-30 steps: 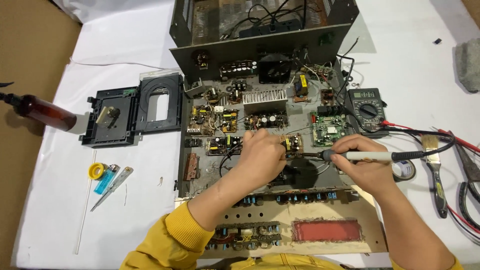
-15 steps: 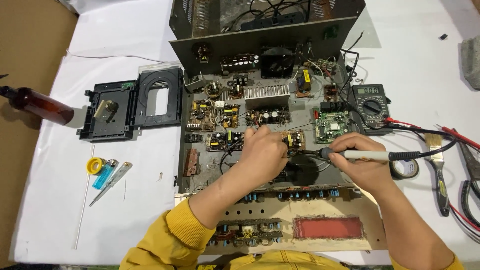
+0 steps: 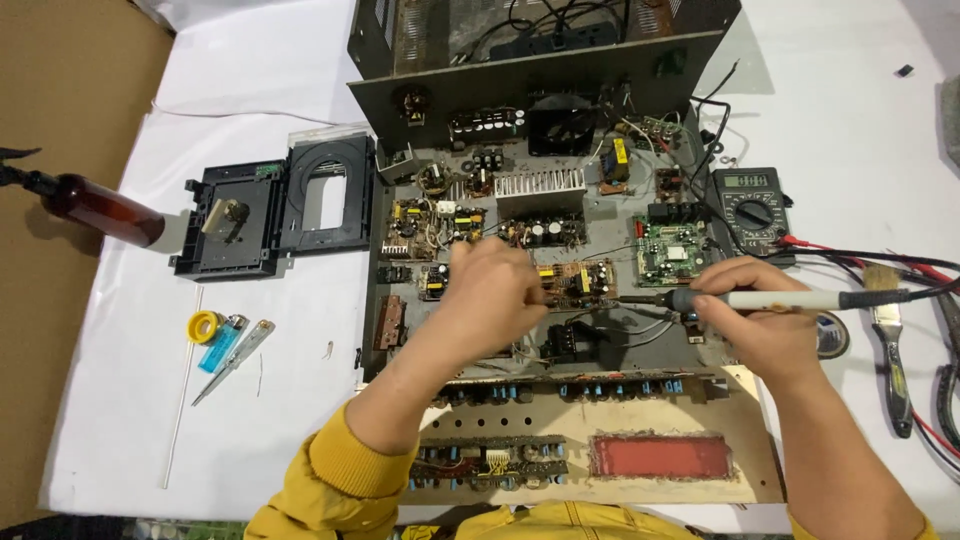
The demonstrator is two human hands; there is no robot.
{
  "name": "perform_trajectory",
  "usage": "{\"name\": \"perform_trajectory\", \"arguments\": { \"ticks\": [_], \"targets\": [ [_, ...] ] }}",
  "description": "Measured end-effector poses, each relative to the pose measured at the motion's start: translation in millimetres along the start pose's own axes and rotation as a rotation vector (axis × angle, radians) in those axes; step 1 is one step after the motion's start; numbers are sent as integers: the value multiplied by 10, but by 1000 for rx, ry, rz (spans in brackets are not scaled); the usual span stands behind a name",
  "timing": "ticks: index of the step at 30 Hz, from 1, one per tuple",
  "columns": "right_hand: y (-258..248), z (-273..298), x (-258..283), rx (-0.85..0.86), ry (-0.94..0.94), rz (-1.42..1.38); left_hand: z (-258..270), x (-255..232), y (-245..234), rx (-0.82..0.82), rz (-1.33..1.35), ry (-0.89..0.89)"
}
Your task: Soldering components and testing circuits on an open electronic device using a soldering iron and multimeter.
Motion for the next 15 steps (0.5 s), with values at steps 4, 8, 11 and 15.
{"name": "perform_trajectory", "arguments": {
  "ticks": [4, 8, 11, 15],
  "targets": [
    [24, 51, -13, -20, 57, -72, -47, 105, 102, -83, 1, 33],
    [73, 37, -63, -13, 147, -103, -92, 142, 143, -66, -7, 25],
    [98, 31, -113, 12, 157, -220, -95, 201, 167, -42, -4, 1],
    [159, 26, 57, 125, -1, -162, -109, 223, 195, -81, 11, 29]
  ]
}}
Point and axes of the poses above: each hand's wrist, its own z-axis away from the middle knuckle, its own y-axis out of the palm, x = y × z, the point moved 1 cm from there along -z, towards the middle knuckle, and after that the axes turned 9 degrees about -x, right-handed, at the moved point
